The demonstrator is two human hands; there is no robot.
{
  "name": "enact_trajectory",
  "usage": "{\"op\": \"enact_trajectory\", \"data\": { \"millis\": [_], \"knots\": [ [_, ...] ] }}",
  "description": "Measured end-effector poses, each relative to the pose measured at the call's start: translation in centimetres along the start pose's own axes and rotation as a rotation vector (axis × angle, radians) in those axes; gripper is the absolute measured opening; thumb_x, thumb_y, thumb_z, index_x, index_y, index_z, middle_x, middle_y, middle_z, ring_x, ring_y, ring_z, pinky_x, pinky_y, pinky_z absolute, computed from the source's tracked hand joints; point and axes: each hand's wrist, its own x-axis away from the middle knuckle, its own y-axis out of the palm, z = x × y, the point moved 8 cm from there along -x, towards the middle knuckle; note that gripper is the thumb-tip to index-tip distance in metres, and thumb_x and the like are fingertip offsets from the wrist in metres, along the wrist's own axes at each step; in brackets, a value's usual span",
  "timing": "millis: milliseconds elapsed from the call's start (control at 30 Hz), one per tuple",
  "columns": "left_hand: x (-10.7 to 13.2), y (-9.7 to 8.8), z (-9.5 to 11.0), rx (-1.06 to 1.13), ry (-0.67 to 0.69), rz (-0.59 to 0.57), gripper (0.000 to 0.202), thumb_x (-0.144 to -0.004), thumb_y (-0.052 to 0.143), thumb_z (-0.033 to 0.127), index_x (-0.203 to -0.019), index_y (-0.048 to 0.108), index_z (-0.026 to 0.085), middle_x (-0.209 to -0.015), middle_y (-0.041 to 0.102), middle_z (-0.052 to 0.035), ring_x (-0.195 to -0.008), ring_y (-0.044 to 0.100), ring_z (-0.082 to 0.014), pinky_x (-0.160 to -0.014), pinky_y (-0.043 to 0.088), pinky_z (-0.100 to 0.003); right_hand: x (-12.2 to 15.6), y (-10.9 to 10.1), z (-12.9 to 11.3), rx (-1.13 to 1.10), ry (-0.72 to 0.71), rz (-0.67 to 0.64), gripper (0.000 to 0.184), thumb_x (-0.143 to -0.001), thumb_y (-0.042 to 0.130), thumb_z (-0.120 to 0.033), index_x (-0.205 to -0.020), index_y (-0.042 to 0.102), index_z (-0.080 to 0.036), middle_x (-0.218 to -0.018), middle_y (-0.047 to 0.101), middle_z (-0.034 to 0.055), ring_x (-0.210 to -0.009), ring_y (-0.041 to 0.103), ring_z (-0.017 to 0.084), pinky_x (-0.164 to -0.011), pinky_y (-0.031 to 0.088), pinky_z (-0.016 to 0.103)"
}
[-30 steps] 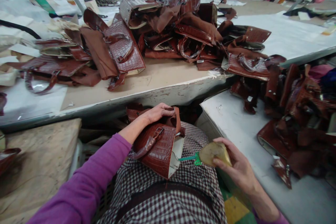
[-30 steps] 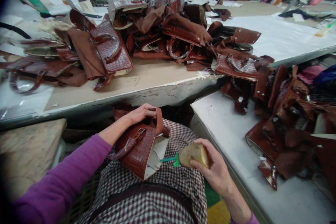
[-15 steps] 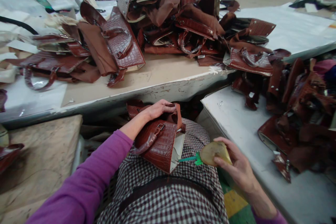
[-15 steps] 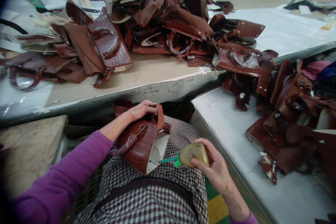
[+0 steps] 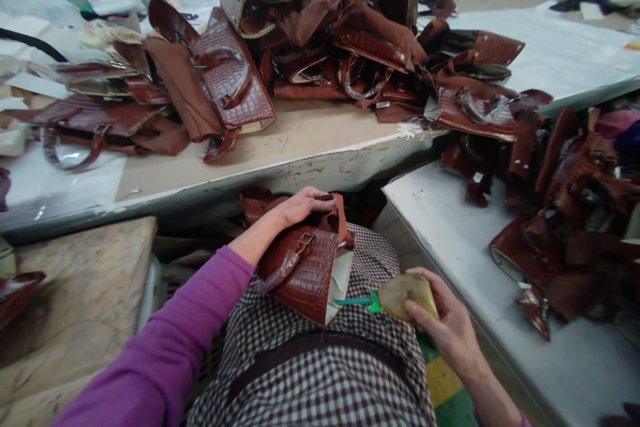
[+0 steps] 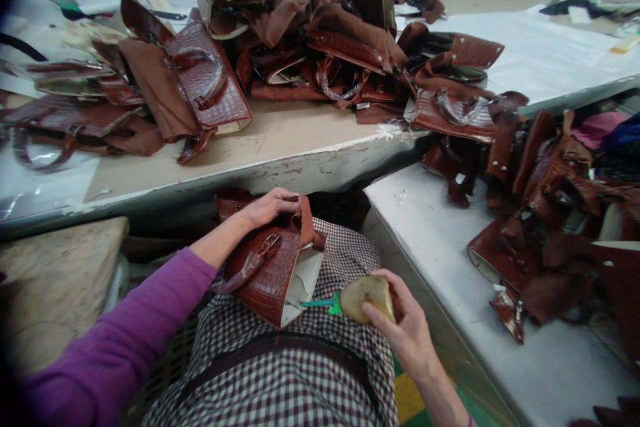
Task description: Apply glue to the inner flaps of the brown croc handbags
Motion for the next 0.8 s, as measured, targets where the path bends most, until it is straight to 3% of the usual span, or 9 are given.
{"op": "enact_trajectory", "data": {
  "millis": [200,367,533,633,733,800],
  "knots": [
    [0.3,0.3,1.1,-0.111,0.096,0.015,0.037,-0.077,0.070,0.047,-0.068,0.062,0.012,-0.063,0.059,-0.0007,-0.057,0.055,-0.0134,-0.058,0.043,-0.026,1.3,0.1,0.1,-0.016,0.036,0.084,0.044,-0.075,0.081,-0.040,-0.112,0.065,-0.022,-0.096,0.072,0.0056,-0.084,0.069,0.026,-0.066,0.058,0.028],
    [2.1,0.4,3.0,-0.276,0.289,0.143,0.033,-0.084,0.063,0.041,-0.065,0.062,0.014,-0.069,0.057,-0.0008,-0.068,0.055,-0.0156,-0.067,0.045,-0.028,1.8,-0.5,0.8,-0.037,0.087,0.130,0.047,-0.075,0.082,-0.041,-0.114,0.065,-0.021,-0.093,0.070,0.0063,-0.079,0.066,0.025,-0.045,0.048,0.023],
    [7.3,0.5,6.9,-0.540,0.545,0.415,0.016,-0.089,0.056,0.020,-0.077,0.064,0.015,-0.083,0.064,-0.0033,-0.081,0.060,-0.0166,-0.078,0.047,-0.027,2.1,-2.3,1.6,-0.131,0.129,0.200,0.048,-0.075,0.083,-0.040,-0.116,0.067,-0.024,-0.091,0.067,0.0037,-0.057,0.054,0.015,-0.037,0.043,0.021],
    [11.9,2.3,9.8,-0.865,0.795,0.588,0.016,-0.090,0.051,0.008,-0.083,0.063,0.015,-0.089,0.068,-0.0046,-0.083,0.064,-0.0153,-0.078,0.051,-0.025,1.9,-3.3,1.1,-0.290,0.107,0.290,0.049,-0.071,0.085,-0.039,-0.115,0.068,-0.025,-0.088,0.065,0.0029,-0.056,0.052,0.015,-0.036,0.043,0.021],
    [14.7,4.7,10.3,-1.028,0.920,0.575,0.015,-0.087,0.054,0.002,-0.087,0.062,0.014,-0.095,0.069,-0.0071,-0.086,0.065,-0.0160,-0.080,0.053,-0.025,1.5,-4.1,0.4,-0.417,0.052,0.380,0.047,-0.069,0.085,-0.041,-0.111,0.070,-0.025,-0.087,0.065,0.0036,-0.058,0.055,0.016,-0.035,0.042,0.020],
    [15.3,5.3,9.4,-1.017,0.883,0.546,0.015,-0.087,0.054,0.000,-0.089,0.061,0.013,-0.094,0.068,-0.0082,-0.086,0.066,-0.0160,-0.079,0.053,-0.024,1.2,-4.5,0.3,-0.433,0.022,0.408,0.045,-0.070,0.084,-0.041,-0.110,0.070,-0.025,-0.088,0.065,0.0041,-0.058,0.055,0.016,-0.035,0.041,0.019]
  ]
}}
